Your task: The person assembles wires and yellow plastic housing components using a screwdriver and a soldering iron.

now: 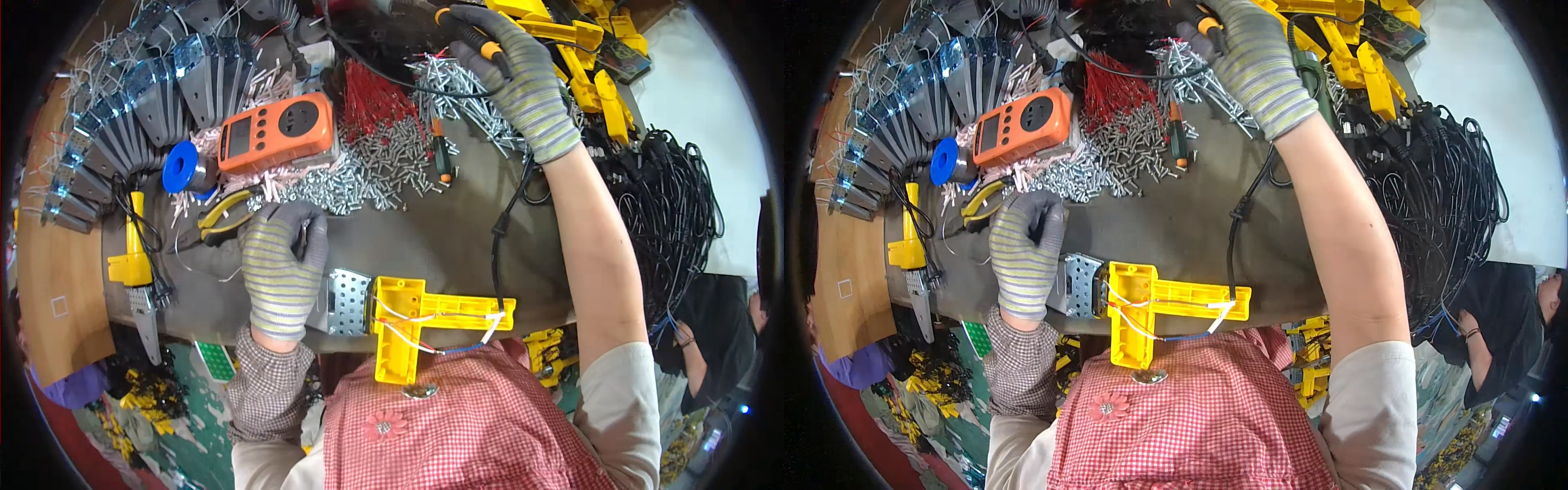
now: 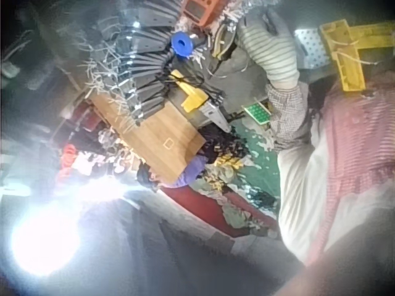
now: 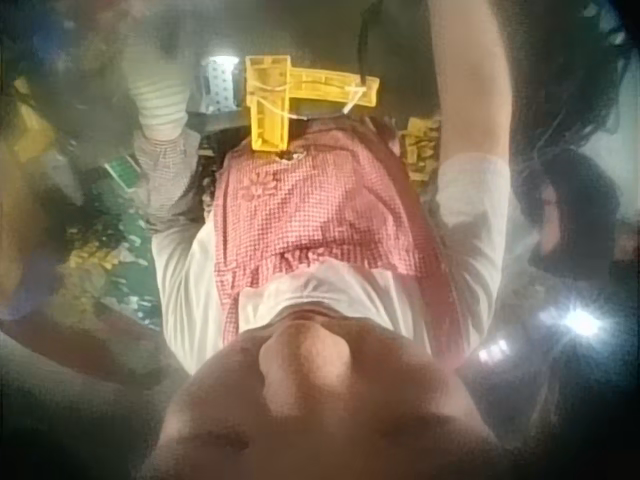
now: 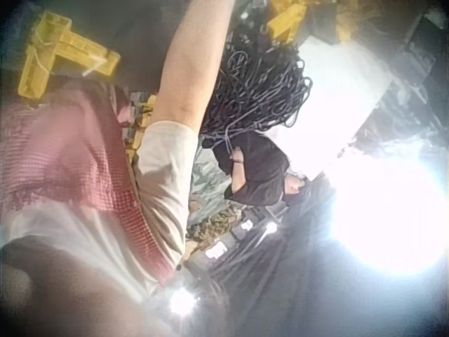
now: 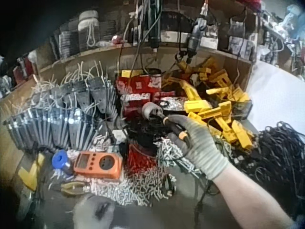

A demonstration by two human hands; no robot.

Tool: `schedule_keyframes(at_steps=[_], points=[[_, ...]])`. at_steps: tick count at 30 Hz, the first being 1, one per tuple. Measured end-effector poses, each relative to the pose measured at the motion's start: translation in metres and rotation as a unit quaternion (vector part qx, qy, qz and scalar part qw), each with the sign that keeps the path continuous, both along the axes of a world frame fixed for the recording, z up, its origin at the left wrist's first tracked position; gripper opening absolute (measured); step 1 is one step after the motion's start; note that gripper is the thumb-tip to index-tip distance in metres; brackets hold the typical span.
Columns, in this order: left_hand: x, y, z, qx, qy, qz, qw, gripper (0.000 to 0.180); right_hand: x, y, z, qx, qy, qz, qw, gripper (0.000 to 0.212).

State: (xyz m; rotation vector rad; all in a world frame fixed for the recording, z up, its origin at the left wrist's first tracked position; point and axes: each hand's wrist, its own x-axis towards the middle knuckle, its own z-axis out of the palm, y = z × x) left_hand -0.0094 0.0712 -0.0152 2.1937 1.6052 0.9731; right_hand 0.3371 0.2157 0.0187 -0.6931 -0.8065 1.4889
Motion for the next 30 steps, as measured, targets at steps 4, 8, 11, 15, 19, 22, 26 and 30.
schedule_keyframes(at_steps=[4,8,11,15,19,22,26,30], points=[[-0.003,0.000,-0.003,0.025,0.007,-0.016,1.000,0.011,-0.020,-0.014,0.019,0.195,-0.362,-0.099,0.906,0.034],[0.000,-0.002,0.000,0.021,0.023,-0.024,0.999,0.011,-0.004,0.037,-0.001,0.049,-0.052,-0.032,0.997,0.029],[-0.002,-0.001,-0.006,0.021,-0.003,-0.043,0.999,0.017,0.006,0.055,-0.002,-0.093,-0.071,-0.091,0.989,0.027],[-0.005,-0.017,0.010,0.076,0.018,-0.054,0.995,0.029,0.031,-0.030,0.010,0.250,-0.802,-0.270,0.471,0.030],[-0.013,-0.048,0.033,-0.002,-0.016,-0.114,0.993,0.032,-0.006,-0.173,0.048,0.148,-0.691,-0.206,0.677,0.021],[0.017,-0.047,0.054,-0.034,-0.081,-0.273,0.958,0.031,-0.016,-0.227,0.054,0.296,-0.634,0.078,0.710,0.025],[0.040,-0.049,0.041,-0.079,-0.102,-0.323,0.937,0.026,-0.012,-0.232,0.026,0.337,-0.581,0.126,0.730,0.023],[0.032,-0.055,0.032,-0.059,-0.035,-0.319,0.945,0.019,-0.024,-0.234,0.040,0.082,-0.532,0.112,0.836,0.012]])
